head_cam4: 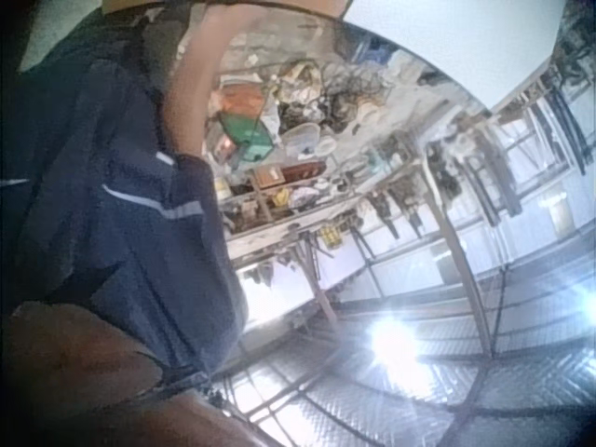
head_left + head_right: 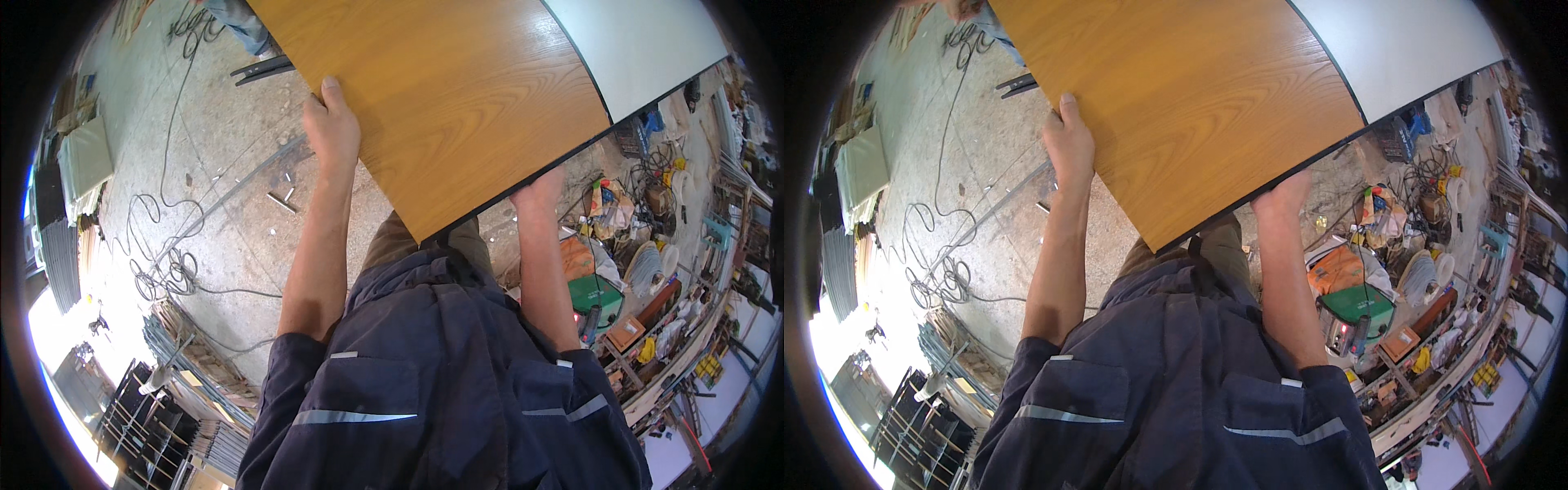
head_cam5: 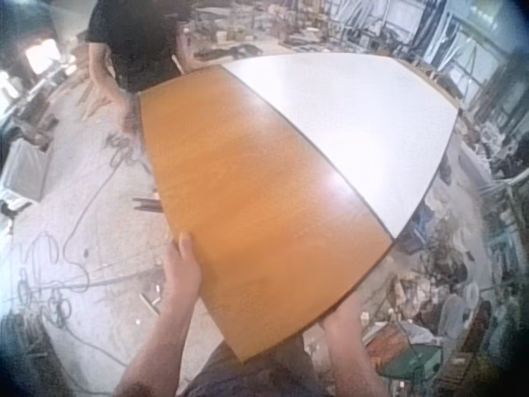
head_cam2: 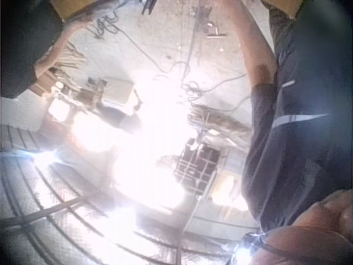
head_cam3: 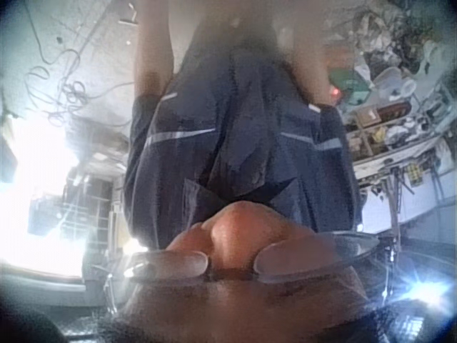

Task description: The person assembles a large tabletop by attaching a wooden panel to a white surface using a nail gun and a cordless drill. They position the panel, secure it with fasteners, and later flip the unit to attach a metal bracket to the underside.

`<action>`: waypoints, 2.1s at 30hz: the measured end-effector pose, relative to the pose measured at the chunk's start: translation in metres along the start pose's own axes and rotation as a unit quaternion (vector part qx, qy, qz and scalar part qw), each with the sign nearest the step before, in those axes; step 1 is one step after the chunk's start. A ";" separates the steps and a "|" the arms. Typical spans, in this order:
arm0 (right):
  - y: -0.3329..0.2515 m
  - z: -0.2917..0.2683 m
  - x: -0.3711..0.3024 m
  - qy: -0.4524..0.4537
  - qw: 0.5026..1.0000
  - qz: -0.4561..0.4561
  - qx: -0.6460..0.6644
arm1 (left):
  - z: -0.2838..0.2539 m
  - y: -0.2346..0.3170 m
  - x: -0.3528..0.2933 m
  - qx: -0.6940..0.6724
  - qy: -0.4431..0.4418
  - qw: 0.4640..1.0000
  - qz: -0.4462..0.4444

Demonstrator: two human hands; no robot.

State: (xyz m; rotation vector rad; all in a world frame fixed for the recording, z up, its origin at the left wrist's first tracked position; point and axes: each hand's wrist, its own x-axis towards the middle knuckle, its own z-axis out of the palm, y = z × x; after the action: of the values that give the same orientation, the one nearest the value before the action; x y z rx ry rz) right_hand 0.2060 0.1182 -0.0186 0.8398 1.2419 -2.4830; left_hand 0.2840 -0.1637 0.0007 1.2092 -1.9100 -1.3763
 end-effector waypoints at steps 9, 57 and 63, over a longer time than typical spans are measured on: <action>0.008 -0.027 0.015 -0.033 0.987 -0.109 -0.115 | 0.006 -0.014 -0.001 0.038 0.020 0.998 0.041; -0.263 -0.010 0.098 -0.455 0.312 -0.376 -0.744 | -0.094 -0.331 -0.363 0.079 -0.090 0.868 -0.482; -0.266 -0.020 0.112 -0.487 0.243 -0.415 -0.729 | 0.002 -0.306 -0.398 0.231 -0.164 0.935 -0.215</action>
State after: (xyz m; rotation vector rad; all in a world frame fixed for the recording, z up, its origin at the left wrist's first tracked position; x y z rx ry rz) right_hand 0.0040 0.3007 0.0788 -1.8059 2.3262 -0.2576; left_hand 0.5906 0.1524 -0.2415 1.8037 -2.3964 -1.4574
